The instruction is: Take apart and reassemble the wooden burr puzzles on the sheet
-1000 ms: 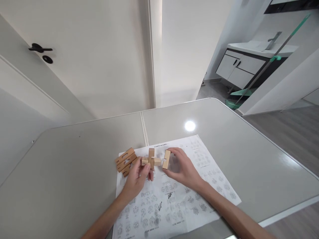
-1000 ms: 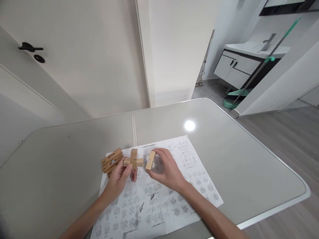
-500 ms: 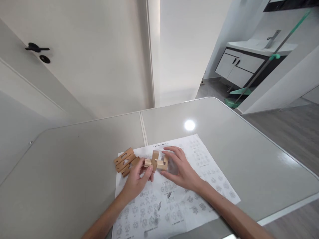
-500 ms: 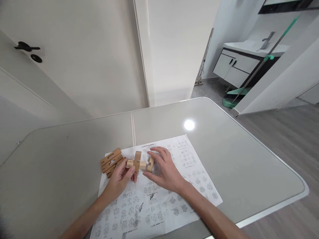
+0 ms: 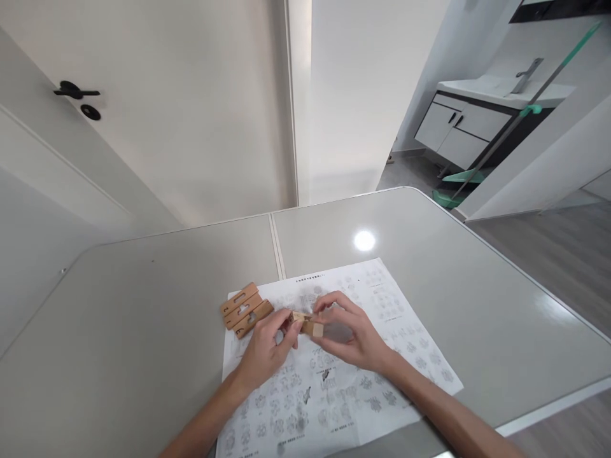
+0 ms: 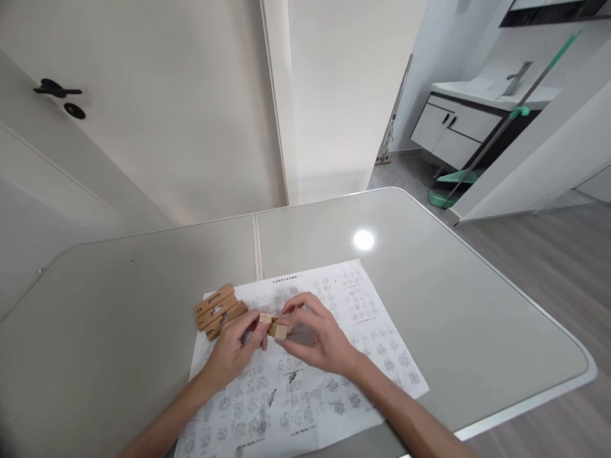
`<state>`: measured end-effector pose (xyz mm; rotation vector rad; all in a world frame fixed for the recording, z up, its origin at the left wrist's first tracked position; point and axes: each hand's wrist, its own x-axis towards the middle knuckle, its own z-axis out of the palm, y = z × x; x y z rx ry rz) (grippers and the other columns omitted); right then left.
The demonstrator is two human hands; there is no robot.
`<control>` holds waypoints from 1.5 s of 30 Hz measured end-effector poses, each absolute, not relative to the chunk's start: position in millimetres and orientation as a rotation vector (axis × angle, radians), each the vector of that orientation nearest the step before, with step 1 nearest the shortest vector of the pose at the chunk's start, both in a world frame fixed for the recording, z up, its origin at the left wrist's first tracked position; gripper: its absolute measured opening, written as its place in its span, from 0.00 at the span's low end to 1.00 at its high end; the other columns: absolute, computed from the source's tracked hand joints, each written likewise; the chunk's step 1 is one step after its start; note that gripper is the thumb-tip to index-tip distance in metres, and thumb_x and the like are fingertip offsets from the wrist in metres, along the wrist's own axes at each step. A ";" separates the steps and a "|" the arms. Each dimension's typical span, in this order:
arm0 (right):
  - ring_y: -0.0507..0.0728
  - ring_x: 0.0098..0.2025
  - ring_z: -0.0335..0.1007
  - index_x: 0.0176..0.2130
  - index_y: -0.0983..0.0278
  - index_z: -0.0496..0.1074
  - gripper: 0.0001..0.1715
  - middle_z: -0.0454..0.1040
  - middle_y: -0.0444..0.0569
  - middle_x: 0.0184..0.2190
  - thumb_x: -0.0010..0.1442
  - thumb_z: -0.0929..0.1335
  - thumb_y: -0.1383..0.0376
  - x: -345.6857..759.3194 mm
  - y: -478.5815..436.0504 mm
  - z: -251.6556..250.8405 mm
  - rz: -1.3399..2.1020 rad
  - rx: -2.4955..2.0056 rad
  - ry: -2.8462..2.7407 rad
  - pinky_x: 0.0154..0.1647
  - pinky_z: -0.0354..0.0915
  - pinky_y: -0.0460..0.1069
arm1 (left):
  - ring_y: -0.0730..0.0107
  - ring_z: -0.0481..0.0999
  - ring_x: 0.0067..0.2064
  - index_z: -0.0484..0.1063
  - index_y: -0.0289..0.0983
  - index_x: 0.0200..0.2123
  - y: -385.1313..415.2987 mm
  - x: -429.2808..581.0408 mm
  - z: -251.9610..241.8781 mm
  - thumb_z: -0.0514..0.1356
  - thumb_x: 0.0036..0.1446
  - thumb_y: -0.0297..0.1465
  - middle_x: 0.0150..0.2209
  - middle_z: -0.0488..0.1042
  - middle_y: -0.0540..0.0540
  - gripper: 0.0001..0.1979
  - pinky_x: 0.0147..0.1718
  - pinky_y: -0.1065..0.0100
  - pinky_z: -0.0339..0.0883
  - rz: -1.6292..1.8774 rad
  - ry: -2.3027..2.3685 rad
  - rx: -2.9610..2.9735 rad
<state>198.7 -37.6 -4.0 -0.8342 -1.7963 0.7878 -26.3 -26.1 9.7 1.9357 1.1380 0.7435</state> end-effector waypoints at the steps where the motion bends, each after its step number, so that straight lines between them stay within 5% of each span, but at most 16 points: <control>1: 0.61 0.49 0.73 0.44 0.57 0.73 0.10 0.72 0.51 0.48 0.63 0.73 0.68 198.4 -38.5 -4.0 0.765 -0.825 -1.827 0.49 0.74 0.58 | 0.71 0.71 0.27 0.66 0.39 0.28 -25.9 -26.2 9.4 0.53 0.74 0.40 0.24 0.73 0.52 0.20 0.32 0.69 0.63 0.758 1.157 1.939; 18: 0.58 0.41 0.71 0.36 0.59 0.68 0.12 0.74 0.49 0.42 0.59 0.69 0.76 189.6 -46.2 4.1 0.219 -0.673 -2.066 0.39 0.68 0.54 | 0.74 0.72 0.20 0.65 0.39 0.25 -29.1 -27.3 2.1 0.56 0.72 0.39 0.18 0.72 0.54 0.20 0.23 0.72 0.64 0.926 1.380 1.873; 24: 0.58 0.42 0.76 0.43 0.58 0.67 0.17 0.79 0.48 0.42 0.57 0.70 0.75 186.0 -49.4 2.7 0.579 -0.727 -1.868 0.42 0.71 0.55 | 0.72 0.71 0.20 0.65 0.40 0.27 -29.1 -28.0 2.6 0.55 0.71 0.42 0.18 0.72 0.54 0.19 0.24 0.71 0.64 0.905 1.434 1.858; 31: 0.55 0.32 0.71 0.47 0.58 0.69 0.10 0.76 0.46 0.35 0.67 0.69 0.59 195.8 -39.8 -3.5 0.902 -1.274 -1.381 0.32 0.71 0.49 | 0.72 0.61 0.20 0.55 0.41 0.23 -25.5 -26.6 8.8 0.52 0.70 0.41 0.17 0.59 0.55 0.22 0.22 0.69 0.54 0.861 1.510 1.960; 40: 0.54 0.26 0.69 0.50 0.60 0.74 0.15 0.75 0.44 0.28 0.69 0.65 0.56 202.2 -28.1 -12.3 0.799 -1.535 -1.527 0.29 0.68 0.50 | 0.72 0.66 0.20 0.59 0.40 0.24 -31.0 -18.7 -2.8 0.57 0.67 0.38 0.18 0.66 0.54 0.19 0.23 0.69 0.55 0.724 1.582 2.303; 45: 0.56 0.28 0.73 0.49 0.59 0.74 0.14 0.79 0.48 0.34 0.70 0.64 0.57 199.9 -30.7 -11.5 0.689 -1.588 -1.664 0.31 0.69 0.52 | 0.71 0.68 0.18 0.66 0.40 0.30 -31.5 -17.4 -6.6 0.56 0.69 0.42 0.18 0.69 0.54 0.16 0.20 0.70 0.52 0.676 1.654 2.354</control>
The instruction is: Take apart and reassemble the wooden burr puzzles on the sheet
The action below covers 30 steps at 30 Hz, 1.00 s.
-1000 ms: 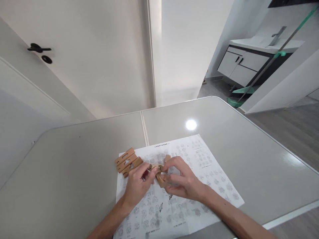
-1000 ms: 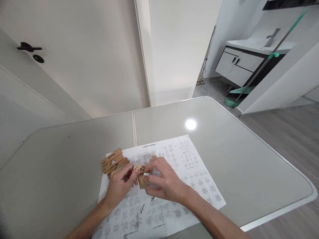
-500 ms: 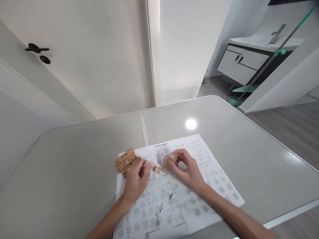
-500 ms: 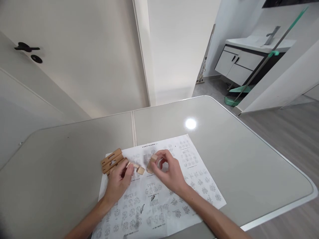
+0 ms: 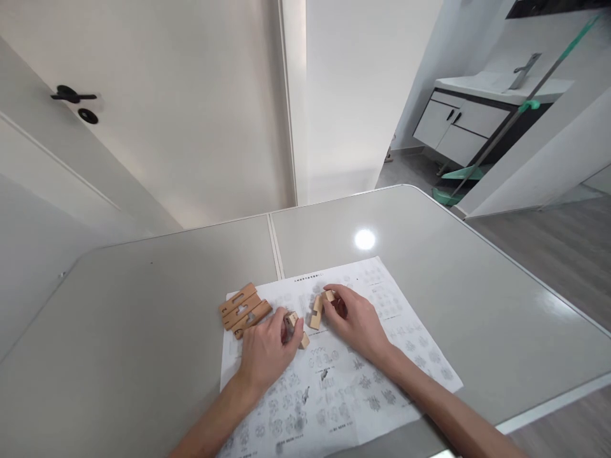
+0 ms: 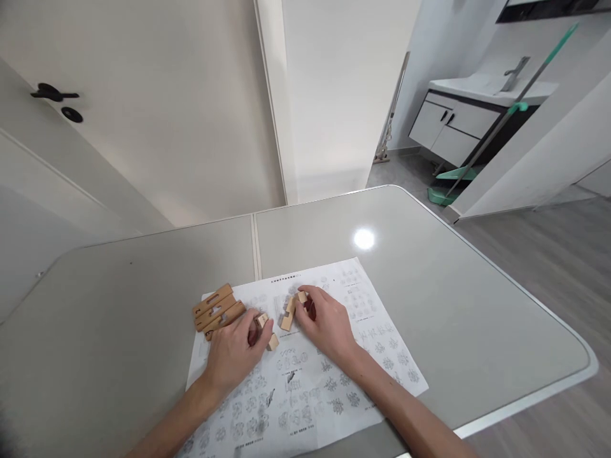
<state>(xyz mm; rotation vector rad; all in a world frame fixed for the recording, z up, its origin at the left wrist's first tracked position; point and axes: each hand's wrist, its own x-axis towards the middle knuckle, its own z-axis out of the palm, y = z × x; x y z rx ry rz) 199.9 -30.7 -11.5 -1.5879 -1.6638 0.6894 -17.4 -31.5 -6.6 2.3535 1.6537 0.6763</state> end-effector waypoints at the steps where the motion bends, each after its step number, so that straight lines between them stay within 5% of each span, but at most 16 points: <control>1: 0.57 0.29 0.73 0.50 0.59 0.74 0.15 0.80 0.48 0.35 0.70 0.64 0.57 199.5 -30.9 -11.7 0.678 -1.591 -1.673 0.31 0.69 0.52 | 0.71 0.69 0.18 0.68 0.39 0.33 -31.5 -17.4 -6.4 0.56 0.70 0.42 0.19 0.69 0.54 0.15 0.20 0.70 0.52 0.678 1.655 2.342; 9: 0.56 0.29 0.73 0.57 0.59 0.72 0.18 0.79 0.50 0.40 0.73 0.63 0.56 199.3 -29.8 -17.2 0.585 -1.542 -1.720 0.31 0.71 0.52 | 0.72 0.70 0.18 0.73 0.39 0.44 -30.8 -18.6 -6.3 0.54 0.72 0.44 0.20 0.67 0.56 0.15 0.20 0.71 0.55 0.672 1.630 2.325; 16: 0.54 0.27 0.73 0.58 0.60 0.71 0.19 0.78 0.54 0.48 0.74 0.64 0.55 199.9 -29.6 -18.0 0.596 -1.506 -1.713 0.31 0.74 0.54 | 0.70 0.73 0.23 0.68 0.40 0.51 -30.2 -21.7 -5.5 0.56 0.70 0.43 0.27 0.71 0.55 0.15 0.23 0.70 0.63 0.692 1.541 2.329; 20: 0.55 0.30 0.75 0.59 0.59 0.72 0.18 0.77 0.56 0.53 0.75 0.63 0.57 199.7 -29.7 -18.7 0.643 -1.425 -1.742 0.33 0.76 0.54 | 0.64 0.78 0.33 0.65 0.41 0.56 -30.9 -21.4 -1.2 0.64 0.62 0.46 0.42 0.76 0.46 0.25 0.27 0.67 0.70 0.696 1.473 2.365; 24: 0.60 0.44 0.80 0.60 0.57 0.71 0.18 0.76 0.55 0.56 0.75 0.62 0.61 198.1 -30.5 -19.7 0.709 -1.322 -1.779 0.45 0.78 0.57 | 0.60 0.80 0.40 0.62 0.42 0.61 -31.5 -21.1 1.0 0.68 0.57 0.47 0.58 0.71 0.38 0.34 0.32 0.63 0.75 0.669 1.435 2.362; 30: 0.60 0.52 0.77 0.60 0.57 0.69 0.18 0.78 0.53 0.55 0.76 0.60 0.65 195.7 -32.8 -17.0 0.887 -1.179 -1.835 0.52 0.76 0.58 | 0.53 0.82 0.47 0.57 0.45 0.67 -30.8 -22.2 -2.1 0.72 0.53 0.49 0.61 0.73 0.40 0.44 0.39 0.59 0.78 0.616 1.394 2.364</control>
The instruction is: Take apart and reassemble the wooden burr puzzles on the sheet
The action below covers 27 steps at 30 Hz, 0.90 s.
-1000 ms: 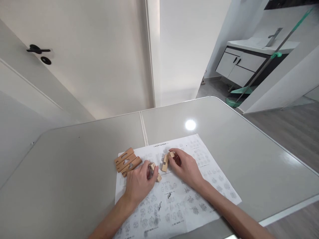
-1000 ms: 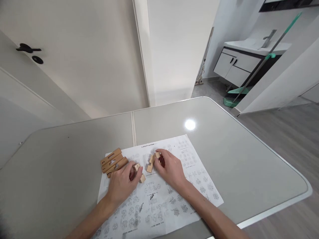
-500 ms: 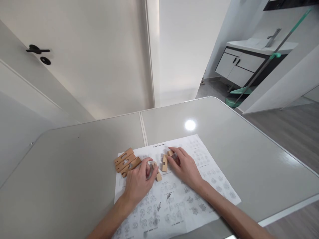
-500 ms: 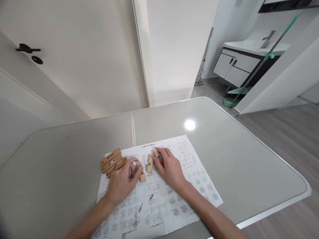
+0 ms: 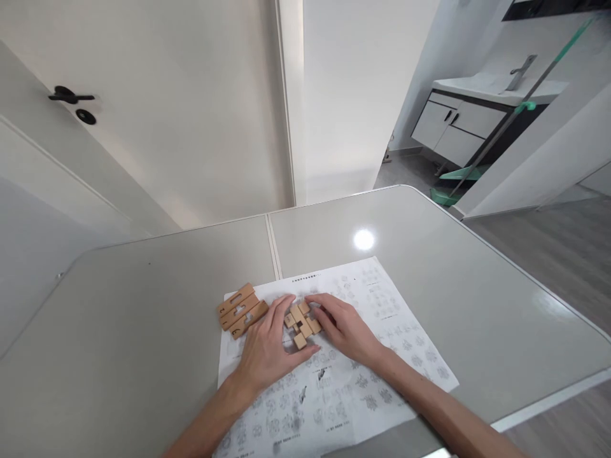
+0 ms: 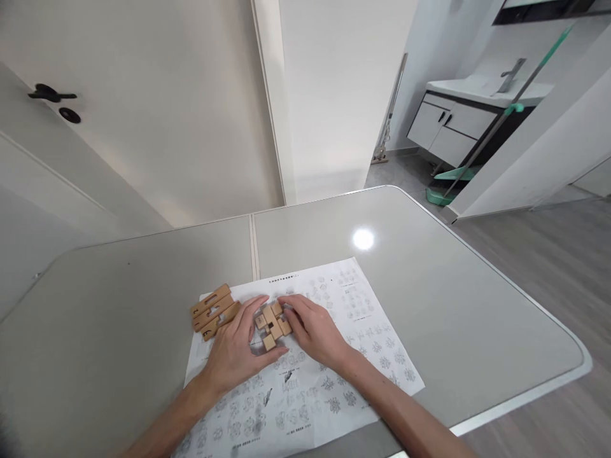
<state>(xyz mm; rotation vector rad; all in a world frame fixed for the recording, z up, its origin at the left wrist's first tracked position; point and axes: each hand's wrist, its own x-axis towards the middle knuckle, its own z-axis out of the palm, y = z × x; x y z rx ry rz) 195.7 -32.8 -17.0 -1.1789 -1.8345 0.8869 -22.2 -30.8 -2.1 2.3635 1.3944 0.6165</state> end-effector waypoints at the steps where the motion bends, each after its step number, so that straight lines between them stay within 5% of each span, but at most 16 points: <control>1: 0.60 0.52 0.78 0.60 0.57 0.69 0.18 0.78 0.53 0.54 0.76 0.59 0.65 195.7 -33.0 -16.4 0.911 -1.165 -1.838 0.51 0.76 0.57 | 0.52 0.82 0.47 0.58 0.45 0.67 -30.7 -22.3 -2.6 0.72 0.53 0.49 0.59 0.75 0.41 0.44 0.40 0.58 0.78 0.613 1.389 2.366; 12: 0.55 0.36 0.77 0.56 0.60 0.70 0.16 0.82 0.51 0.47 0.73 0.60 0.66 201.7 -29.2 -15.5 1.073 -1.114 -1.771 0.39 0.74 0.52 | 0.60 0.82 0.37 0.68 0.43 0.56 -31.6 -19.7 4.8 0.69 0.58 0.41 0.40 0.82 0.47 0.25 0.35 0.64 0.75 0.696 1.411 2.447; 23: 0.55 0.36 0.75 0.52 0.61 0.72 0.13 0.82 0.50 0.45 0.71 0.62 0.67 201.4 -33.7 -11.2 1.085 -1.106 -1.760 0.38 0.71 0.50 | 0.69 0.74 0.24 0.69 0.42 0.55 -92.6 -91.4 16.3 0.67 0.59 0.48 0.29 0.76 0.53 0.26 0.26 0.68 0.72 0.709 1.763 2.425; 27: 0.56 0.38 0.76 0.50 0.62 0.73 0.13 0.82 0.49 0.42 0.71 0.62 0.67 201.1 -33.2 -14.0 1.079 -1.093 -1.773 0.40 0.71 0.51 | 0.69 0.75 0.25 0.70 0.41 0.55 -103.3 -105.9 19.3 0.65 0.59 0.51 0.32 0.79 0.51 0.27 0.27 0.68 0.72 0.652 1.941 2.371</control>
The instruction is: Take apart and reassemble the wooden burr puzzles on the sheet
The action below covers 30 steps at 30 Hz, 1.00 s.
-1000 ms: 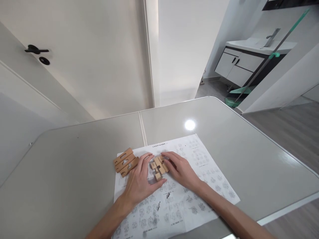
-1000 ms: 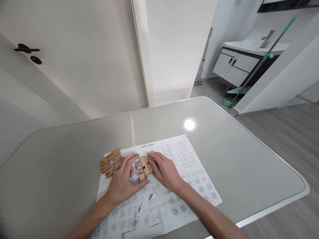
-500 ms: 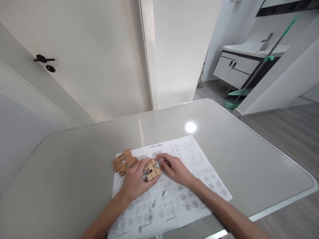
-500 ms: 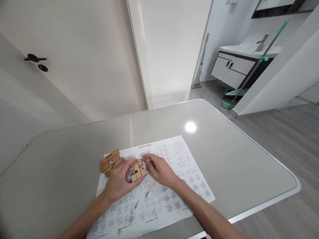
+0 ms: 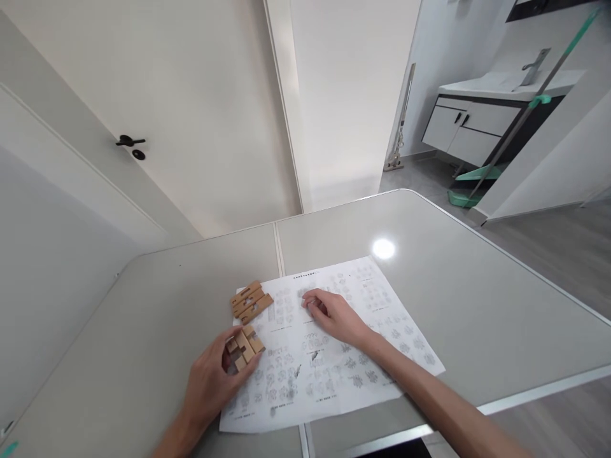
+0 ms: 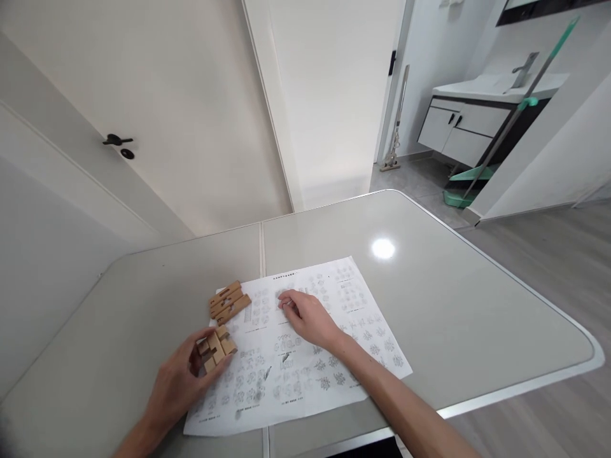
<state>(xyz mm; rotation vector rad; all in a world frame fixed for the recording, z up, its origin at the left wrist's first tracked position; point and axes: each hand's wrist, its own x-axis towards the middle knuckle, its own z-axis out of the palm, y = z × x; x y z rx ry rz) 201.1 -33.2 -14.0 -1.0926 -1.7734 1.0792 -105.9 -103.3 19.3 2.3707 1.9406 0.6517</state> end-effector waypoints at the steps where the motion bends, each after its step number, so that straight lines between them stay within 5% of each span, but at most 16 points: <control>1: 0.56 0.38 0.76 0.49 0.62 0.74 0.12 0.82 0.49 0.41 0.71 0.62 0.66 201.5 -32.9 -13.9 1.090 -1.093 -1.775 0.41 0.71 0.51 | 0.68 0.75 0.25 0.70 0.41 0.55 -104.3 -106.5 19.3 0.64 0.59 0.52 0.33 0.79 0.50 0.28 0.27 0.67 0.72 0.627 1.991 2.359; 11: 0.59 0.39 0.77 0.51 0.57 0.74 0.14 0.81 0.50 0.45 0.73 0.63 0.60 237.1 -82.9 14.9 1.085 -1.183 -1.835 0.37 0.71 0.53 | 0.66 0.77 0.31 0.66 0.43 0.59 -112.8 -98.6 11.7 0.61 0.61 0.52 0.51 0.77 0.45 0.30 0.29 0.65 0.71 0.577 2.147 2.247; 20: 0.60 0.38 0.77 0.45 0.60 0.75 0.20 0.81 0.52 0.39 0.72 0.62 0.49 261.5 -150.7 -4.2 1.093 -1.375 -1.401 0.36 0.71 0.51 | 0.62 0.71 0.25 0.71 0.39 0.55 -109.3 -116.3 11.7 0.54 0.62 0.58 0.23 0.69 0.54 0.32 0.28 0.63 0.67 0.842 1.997 1.839; 30: 0.59 0.35 0.75 0.44 0.60 0.77 0.19 0.81 0.50 0.37 0.73 0.62 0.53 250.5 -169.4 -15.5 1.025 -1.359 -1.532 0.31 0.66 0.49 | 0.64 0.68 0.23 0.73 0.39 0.50 -112.4 -110.3 13.4 0.54 0.62 0.58 0.22 0.67 0.54 0.30 0.26 0.65 0.64 0.895 1.997 1.835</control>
